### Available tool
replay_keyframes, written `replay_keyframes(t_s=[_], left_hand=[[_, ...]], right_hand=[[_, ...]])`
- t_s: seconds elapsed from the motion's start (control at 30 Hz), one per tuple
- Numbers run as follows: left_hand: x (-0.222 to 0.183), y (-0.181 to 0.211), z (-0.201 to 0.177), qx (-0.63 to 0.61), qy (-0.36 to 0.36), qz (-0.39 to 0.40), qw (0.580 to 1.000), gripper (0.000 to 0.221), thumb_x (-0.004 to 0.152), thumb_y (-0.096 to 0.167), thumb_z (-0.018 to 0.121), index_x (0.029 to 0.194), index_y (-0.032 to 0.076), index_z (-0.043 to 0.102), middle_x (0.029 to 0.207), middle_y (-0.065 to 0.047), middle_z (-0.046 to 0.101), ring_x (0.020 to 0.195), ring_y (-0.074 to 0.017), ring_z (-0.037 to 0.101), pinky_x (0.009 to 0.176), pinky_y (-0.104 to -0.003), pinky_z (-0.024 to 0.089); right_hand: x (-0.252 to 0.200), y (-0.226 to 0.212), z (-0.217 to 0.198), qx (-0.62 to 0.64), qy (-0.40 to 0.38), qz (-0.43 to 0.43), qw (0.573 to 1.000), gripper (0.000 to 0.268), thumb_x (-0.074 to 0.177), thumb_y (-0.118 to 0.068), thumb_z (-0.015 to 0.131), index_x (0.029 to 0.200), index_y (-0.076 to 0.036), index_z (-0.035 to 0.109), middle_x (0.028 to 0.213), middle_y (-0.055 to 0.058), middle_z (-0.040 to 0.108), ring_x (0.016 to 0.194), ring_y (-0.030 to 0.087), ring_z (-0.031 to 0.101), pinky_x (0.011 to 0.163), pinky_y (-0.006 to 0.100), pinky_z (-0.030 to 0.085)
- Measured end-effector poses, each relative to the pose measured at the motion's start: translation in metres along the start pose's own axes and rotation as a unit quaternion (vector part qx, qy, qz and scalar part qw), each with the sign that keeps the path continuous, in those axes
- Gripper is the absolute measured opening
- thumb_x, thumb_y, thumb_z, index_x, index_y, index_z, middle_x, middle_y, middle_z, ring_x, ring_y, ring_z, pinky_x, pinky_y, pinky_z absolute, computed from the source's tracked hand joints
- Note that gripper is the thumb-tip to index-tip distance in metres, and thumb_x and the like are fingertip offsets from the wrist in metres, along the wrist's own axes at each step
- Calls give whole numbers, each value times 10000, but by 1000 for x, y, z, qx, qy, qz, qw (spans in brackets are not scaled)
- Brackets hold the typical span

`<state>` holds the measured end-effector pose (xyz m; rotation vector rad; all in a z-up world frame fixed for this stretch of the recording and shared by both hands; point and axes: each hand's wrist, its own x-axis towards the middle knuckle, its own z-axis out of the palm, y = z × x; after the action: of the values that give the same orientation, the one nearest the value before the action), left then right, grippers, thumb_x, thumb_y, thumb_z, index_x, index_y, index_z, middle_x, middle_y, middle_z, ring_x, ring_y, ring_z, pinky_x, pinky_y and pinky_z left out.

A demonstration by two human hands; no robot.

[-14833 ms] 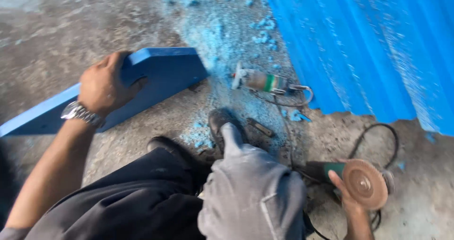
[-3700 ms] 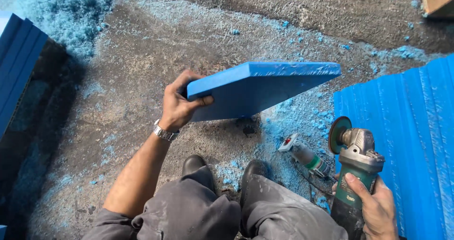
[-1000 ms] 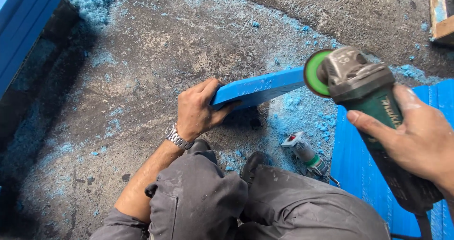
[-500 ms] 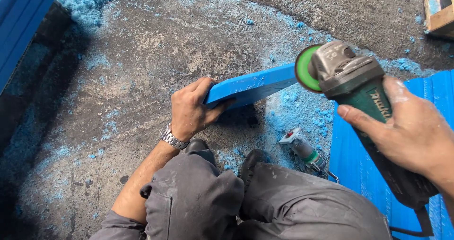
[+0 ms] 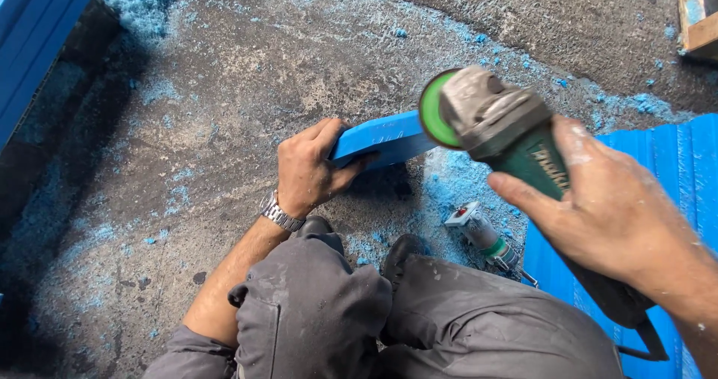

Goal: The recorder uses an angle grinder to sand and finish the edges of blue plastic components on a production floor.

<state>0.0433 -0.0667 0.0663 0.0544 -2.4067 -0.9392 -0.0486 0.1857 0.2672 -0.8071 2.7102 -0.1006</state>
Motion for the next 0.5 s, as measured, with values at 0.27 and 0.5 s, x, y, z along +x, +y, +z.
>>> replay_keyframes(t_s=[0.27,0.5], left_hand=[[-1,-4,4,8,-6,-11,1000,407,751,311,877,988,93,628,883,-83,673,779,-302,696,654,-421,541],[-3,-7,4,3,6,-4,1000,433,728,287,861,1033,95,619,910,-83,669,799,-307,695,664,-420,545]], right_hand=[[0,-7,2,-25,-15,121,992,662,852,-529,736,1338,-100,603,938,211,723,830,415,718,733,497,557],[-4,-10,-3,-13,-4,47,999,716,825,-536,737,1362,-82,602,969,211,725,834,406,723,711,494,560]])
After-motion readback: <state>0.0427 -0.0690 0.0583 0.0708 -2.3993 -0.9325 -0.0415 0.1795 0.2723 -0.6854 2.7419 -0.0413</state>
